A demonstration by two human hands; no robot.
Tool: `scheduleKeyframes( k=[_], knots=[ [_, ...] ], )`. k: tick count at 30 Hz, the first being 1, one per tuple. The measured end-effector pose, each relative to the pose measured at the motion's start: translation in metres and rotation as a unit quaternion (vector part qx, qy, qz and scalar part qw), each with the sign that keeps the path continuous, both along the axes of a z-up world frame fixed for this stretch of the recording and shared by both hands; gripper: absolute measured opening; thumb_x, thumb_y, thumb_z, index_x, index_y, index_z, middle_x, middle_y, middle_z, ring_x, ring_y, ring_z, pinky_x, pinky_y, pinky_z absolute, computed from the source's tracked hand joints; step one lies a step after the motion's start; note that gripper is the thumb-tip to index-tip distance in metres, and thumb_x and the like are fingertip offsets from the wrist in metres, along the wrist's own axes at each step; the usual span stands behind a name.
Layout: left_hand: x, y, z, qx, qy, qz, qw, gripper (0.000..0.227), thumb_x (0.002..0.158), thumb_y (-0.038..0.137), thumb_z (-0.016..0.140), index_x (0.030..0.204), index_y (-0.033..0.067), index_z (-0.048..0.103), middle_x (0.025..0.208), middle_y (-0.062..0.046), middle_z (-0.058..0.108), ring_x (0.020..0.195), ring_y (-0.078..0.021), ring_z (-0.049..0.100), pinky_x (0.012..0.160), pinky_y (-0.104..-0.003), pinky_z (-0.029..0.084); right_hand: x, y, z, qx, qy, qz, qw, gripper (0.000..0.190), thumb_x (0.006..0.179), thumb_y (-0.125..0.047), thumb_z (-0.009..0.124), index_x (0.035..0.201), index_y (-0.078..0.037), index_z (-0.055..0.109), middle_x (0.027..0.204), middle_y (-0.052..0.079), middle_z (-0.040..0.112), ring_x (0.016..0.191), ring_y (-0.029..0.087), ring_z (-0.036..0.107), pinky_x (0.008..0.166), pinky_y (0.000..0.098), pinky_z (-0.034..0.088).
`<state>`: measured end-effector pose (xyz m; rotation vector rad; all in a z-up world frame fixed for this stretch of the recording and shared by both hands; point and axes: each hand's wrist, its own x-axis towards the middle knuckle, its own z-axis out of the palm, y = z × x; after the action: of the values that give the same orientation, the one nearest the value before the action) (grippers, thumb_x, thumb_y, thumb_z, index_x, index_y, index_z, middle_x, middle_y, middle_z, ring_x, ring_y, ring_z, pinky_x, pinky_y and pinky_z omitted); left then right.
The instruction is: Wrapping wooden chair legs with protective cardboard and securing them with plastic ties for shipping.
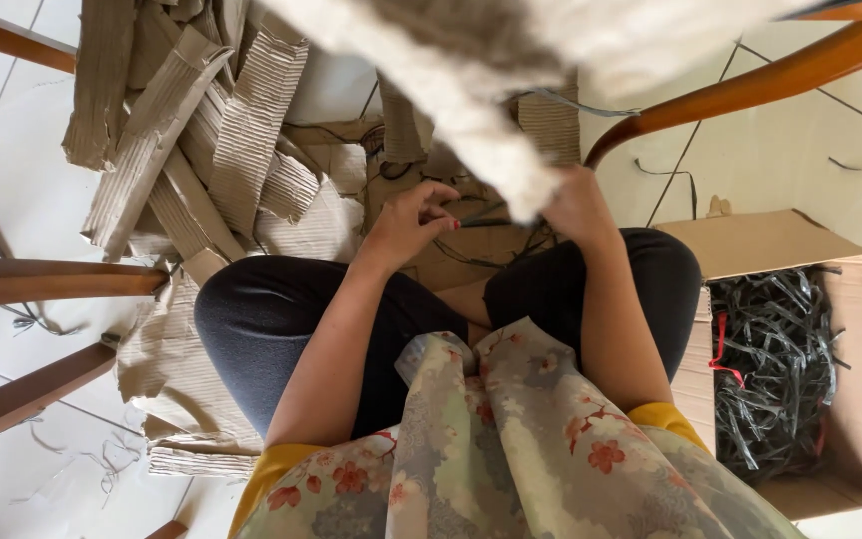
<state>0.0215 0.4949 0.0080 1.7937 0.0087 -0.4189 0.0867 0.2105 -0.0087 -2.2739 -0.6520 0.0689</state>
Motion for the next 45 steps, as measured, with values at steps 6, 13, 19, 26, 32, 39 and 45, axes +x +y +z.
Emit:
scheduleKeyframes(
  k=[6,13,19,26,32,39,45],
  knots=[
    [-0.005,0.003,-0.007,0.192,0.025,-0.083,0.977,0.036,0.098,0.01,0.065,0.134,0.0087,0.064,0.11,-0.019,0.075,0.105,-0.0347,0.071,0.089,-0.047,0.059,-0.004,-0.006,0.001,0.008,-0.093,-0.134,0.987,0.015,0.093,-0.014,0.077,0.089,-0.002,0.07,0.072,0.015,0.066,0.062,0.036,0.063,0.06,0.0429,0.049],
    [-0.004,0.018,-0.016,0.299,0.017,-0.087,0.95,0.042,0.099,0.02,0.066,0.139,0.0074,0.061,0.12,-0.02,0.071,0.112,-0.0371,0.069,0.091,-0.052,0.058,0.001,0.008,0.02,0.021,-0.211,-0.277,0.937,0.015,0.095,-0.022,0.08,0.096,-0.009,0.072,0.071,0.005,0.066,0.068,0.032,0.069,0.063,0.0393,0.053],
    [0.017,0.028,-0.004,0.241,-0.191,0.088,0.947,0.049,0.099,0.017,0.068,0.144,0.0044,0.054,0.131,-0.027,0.063,0.12,-0.047,0.062,0.1,-0.058,0.052,0.022,0.044,0.022,0.222,-0.215,-0.325,0.894,0.01,0.1,-0.007,0.073,0.091,-0.006,0.079,0.068,0.008,0.069,0.059,0.015,0.061,0.055,0.0298,0.049],
    [0.053,0.022,-0.007,0.039,-0.282,0.125,0.95,0.046,0.113,0.013,0.043,0.158,0.0076,0.037,0.155,-0.028,0.045,0.143,-0.0485,0.04,0.118,-0.061,0.035,0.05,0.08,-0.014,0.308,-0.116,-0.244,0.912,0.015,0.095,-0.008,0.071,0.094,0.007,0.074,0.079,0.017,0.068,0.077,0.021,0.058,0.07,0.0459,0.047],
    [0.07,0.005,-0.04,-0.104,-0.233,0.103,0.961,0.043,0.116,0.032,0.043,0.154,0.0112,0.046,0.151,-0.021,0.049,0.141,-0.0417,0.042,0.115,-0.059,0.036,0.057,0.085,-0.042,0.253,0.021,-0.195,0.947,0.029,0.101,-0.02,0.067,0.11,0.007,0.069,0.106,0.015,0.07,0.097,0.026,0.065,0.09,0.0505,0.049],
    [0.068,0.016,-0.05,0.156,-0.333,0.176,0.913,0.01,0.093,0.014,0.076,0.102,0.018,0.079,0.078,0.001,0.075,0.08,-0.0207,0.074,0.075,-0.034,0.061,0.046,0.071,-0.049,0.236,0.025,-0.151,0.96,0.016,0.097,-0.016,0.075,0.103,-0.001,0.076,0.076,0.012,0.072,0.066,0.022,0.069,0.062,0.0402,0.052],
    [0.057,0.014,-0.053,0.256,-0.327,0.165,0.894,0.012,0.102,0.02,0.067,0.107,0.0141,0.075,0.086,-0.003,0.074,0.079,-0.0221,0.074,0.067,-0.033,0.062,0.009,0.079,-0.023,0.19,-0.045,-0.142,0.97,0.013,0.096,-0.006,0.074,0.104,-0.013,0.081,0.068,0.005,0.072,0.058,0.017,0.069,0.053,0.0267,0.052]
  ],
)
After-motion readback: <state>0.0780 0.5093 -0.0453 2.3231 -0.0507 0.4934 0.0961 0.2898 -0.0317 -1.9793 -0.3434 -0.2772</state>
